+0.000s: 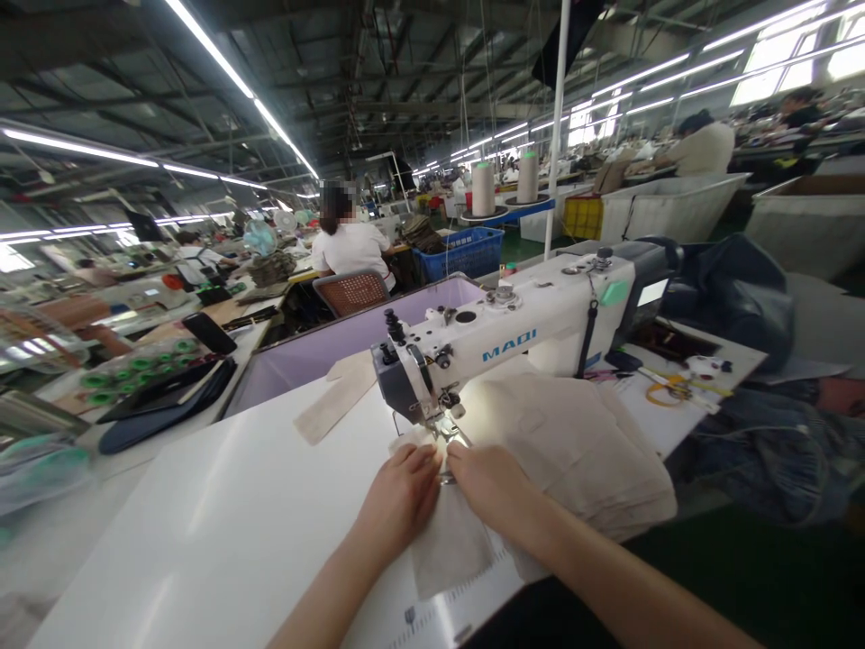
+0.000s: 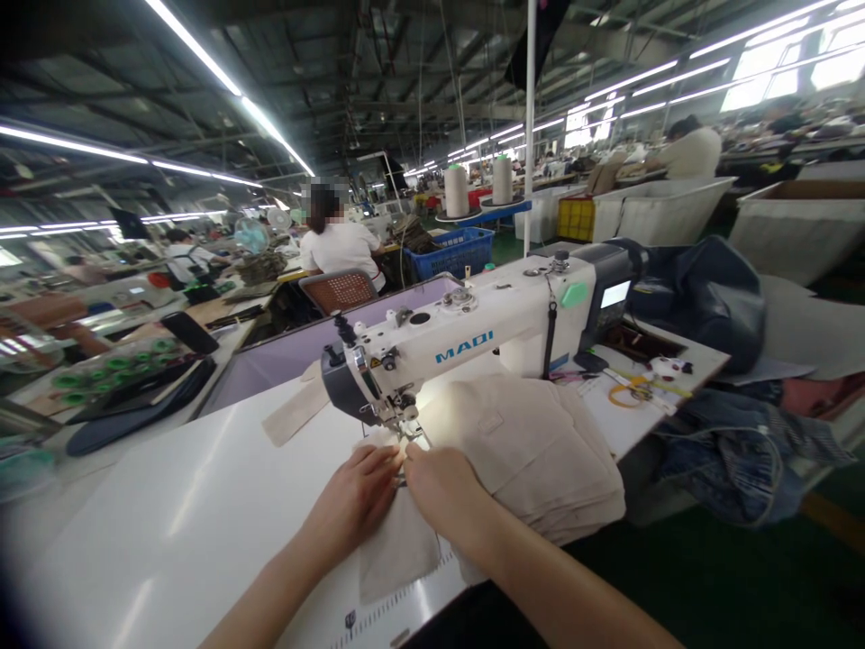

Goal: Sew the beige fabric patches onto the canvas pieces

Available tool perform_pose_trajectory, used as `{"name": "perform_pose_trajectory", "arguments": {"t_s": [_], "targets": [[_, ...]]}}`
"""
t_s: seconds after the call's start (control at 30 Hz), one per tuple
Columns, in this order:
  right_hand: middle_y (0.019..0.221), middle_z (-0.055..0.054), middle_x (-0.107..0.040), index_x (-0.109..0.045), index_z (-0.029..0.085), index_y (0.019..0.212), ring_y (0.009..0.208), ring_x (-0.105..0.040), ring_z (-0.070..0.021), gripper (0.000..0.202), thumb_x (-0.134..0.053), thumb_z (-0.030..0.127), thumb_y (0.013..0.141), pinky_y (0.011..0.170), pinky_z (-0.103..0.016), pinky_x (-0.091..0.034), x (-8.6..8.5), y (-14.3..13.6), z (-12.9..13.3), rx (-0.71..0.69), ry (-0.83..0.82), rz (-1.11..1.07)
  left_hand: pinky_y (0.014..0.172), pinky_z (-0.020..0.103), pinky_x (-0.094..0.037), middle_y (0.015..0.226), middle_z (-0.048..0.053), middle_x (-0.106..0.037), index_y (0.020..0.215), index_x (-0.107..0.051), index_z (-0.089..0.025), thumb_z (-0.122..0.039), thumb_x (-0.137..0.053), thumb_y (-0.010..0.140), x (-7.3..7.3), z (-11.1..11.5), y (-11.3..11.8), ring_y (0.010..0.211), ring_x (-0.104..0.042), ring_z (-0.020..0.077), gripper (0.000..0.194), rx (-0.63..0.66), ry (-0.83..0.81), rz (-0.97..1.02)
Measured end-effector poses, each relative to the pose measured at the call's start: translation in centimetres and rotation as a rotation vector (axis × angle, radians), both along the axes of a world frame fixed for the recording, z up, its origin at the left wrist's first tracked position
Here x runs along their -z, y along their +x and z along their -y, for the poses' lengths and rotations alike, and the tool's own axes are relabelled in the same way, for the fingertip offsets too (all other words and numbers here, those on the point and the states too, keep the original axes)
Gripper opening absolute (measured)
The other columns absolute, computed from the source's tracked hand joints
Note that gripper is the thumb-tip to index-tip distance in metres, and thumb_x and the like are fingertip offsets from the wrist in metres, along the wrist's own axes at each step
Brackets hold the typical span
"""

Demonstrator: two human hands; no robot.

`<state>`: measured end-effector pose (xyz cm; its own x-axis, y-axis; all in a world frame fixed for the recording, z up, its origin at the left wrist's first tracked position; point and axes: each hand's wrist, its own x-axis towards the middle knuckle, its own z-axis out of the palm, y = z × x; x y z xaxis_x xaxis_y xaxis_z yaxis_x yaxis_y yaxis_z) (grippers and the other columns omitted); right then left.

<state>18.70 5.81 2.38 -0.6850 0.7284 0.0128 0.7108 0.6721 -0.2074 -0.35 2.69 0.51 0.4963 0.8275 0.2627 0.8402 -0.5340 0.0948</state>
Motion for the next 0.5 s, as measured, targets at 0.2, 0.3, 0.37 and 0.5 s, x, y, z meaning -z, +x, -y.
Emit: {"name": "perform_pose_trajectory", "arguments": {"t_s": [0.2,0.3,0.37,0.5], "targets": [[0.106,-0.012,-0.073,-0.070,0.014,0.103,0.087,-0.072,-0.0213,0.023,-0.049,0.007,0.097,0.069,-0.025,-0.051,-0.1,-0.6,-1.0,-0.006,0.003,-0.024,0.089,0.043,-0.059,0.121,0.010,-0.070,0.112,-0.070,-0.020,-0.017,-0.050,0.096,-0.1,-1.3,-0.7,0.106,-0.063,0.0268,0.026,-0.014,0.030,-0.011],[0.106,-0.010,-0.072,-0.071,0.015,0.100,0.085,-0.072,-0.0207,0.022,-0.050,0.007,0.096,0.068,-0.025,-0.050,-0.4,-0.1,-0.8,-0.002,0.001,-0.032,0.088,0.042,-0.060,0.121,0.010,-0.070,0.113,-0.070,-0.020,-0.018,-0.049,0.097,0.0,-1.5,-0.9,0.105,-0.063,0.0262,0.026,-0.021,0.036,-0.024],[0.108,-0.008,-0.071,-0.070,0.016,0.101,0.083,-0.072,-0.0203,0.022,-0.051,0.007,0.094,0.066,-0.026,-0.050,-0.6,0.6,-0.4,0.010,0.003,-0.041,0.088,0.042,-0.060,0.123,0.011,-0.070,0.117,-0.069,-0.019,-0.019,-0.048,0.098,0.0,-1.5,-0.9,0.104,-0.063,0.0259,0.028,-0.023,0.037,-0.034],[0.113,-0.008,-0.066,-0.069,0.018,0.104,0.081,-0.070,-0.0207,0.019,-0.056,0.012,0.090,0.065,-0.029,-0.048,-1.3,3.8,0.6,0.114,-0.028,-0.068,0.088,0.042,-0.059,0.127,0.011,-0.069,0.123,-0.067,-0.019,-0.021,-0.048,0.099,0.1,-1.3,-0.8,0.105,-0.063,0.0261,0.030,-0.050,0.048,-0.070]]}}
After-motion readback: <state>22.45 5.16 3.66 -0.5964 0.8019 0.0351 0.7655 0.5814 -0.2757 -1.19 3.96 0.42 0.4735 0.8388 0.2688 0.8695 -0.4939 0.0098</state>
